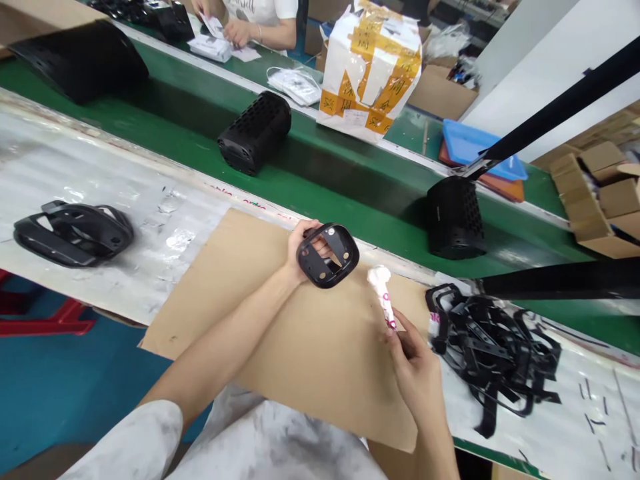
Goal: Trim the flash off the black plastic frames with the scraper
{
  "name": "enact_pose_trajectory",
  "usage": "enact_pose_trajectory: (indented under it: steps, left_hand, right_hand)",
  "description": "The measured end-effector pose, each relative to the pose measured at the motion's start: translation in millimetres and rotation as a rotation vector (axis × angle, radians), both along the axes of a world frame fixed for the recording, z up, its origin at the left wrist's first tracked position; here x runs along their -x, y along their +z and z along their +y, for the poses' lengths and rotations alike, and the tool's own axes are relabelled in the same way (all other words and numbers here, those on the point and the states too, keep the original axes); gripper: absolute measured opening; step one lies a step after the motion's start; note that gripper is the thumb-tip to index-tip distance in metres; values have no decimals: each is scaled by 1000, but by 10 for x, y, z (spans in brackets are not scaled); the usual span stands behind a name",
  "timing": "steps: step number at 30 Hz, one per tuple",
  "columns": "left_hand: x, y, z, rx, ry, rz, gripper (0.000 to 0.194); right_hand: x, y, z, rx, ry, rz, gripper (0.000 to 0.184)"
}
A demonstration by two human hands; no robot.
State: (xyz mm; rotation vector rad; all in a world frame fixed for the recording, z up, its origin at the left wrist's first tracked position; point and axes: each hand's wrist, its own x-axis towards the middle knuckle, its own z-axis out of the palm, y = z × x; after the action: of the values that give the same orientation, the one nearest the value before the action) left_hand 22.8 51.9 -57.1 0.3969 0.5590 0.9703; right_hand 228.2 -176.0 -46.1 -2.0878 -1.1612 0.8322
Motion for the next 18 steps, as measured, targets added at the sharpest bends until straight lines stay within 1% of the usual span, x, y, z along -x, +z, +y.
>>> enact_pose_trajectory:
  steps: [2,4,5,7,9,10,11,13,15,17,18]
  left_hand:
    - [61,70,10,10,-22,-92,55]
    - [94,115,2,26,-33,-155,55]
    - [100,127,-4,35,-39,-176,55]
    - [95,138,-15,51,-42,-188,54]
    - [68,139,-36,43,-26,-143,51]
    - [45,139,-58,24,-5,-101,48]
    - [17,137,-89,-9,23,-57,44]
    - [-49,124,-186,-123,100,5,41]
    - [-113,92,-312,-311,177,50,44]
    - [-153,46,-434,-570,245,151,45]
    - [-162,24,-482,-714,269,230,45]
  right_hand:
    - [-42,-66,4,64,33,-75,58]
    - [-66,-104,21,71,85,-102,54]
    - [-70,-105,34,38,109,-126,51]
    - [-59,-65,74,-84,127,-216,45]
    - [-8,12,146,-205,83,-251,40]
    - [37,52,198,-227,48,-190,40]
    - [96,86,261,-222,18,-70,41]
    - [246,115,419,-159,16,287,49]
    - [405,90,609,-126,107,570,58]
    - [523,38,811,-141,163,680,58]
    - [554,14,908,-162,156,705,57]
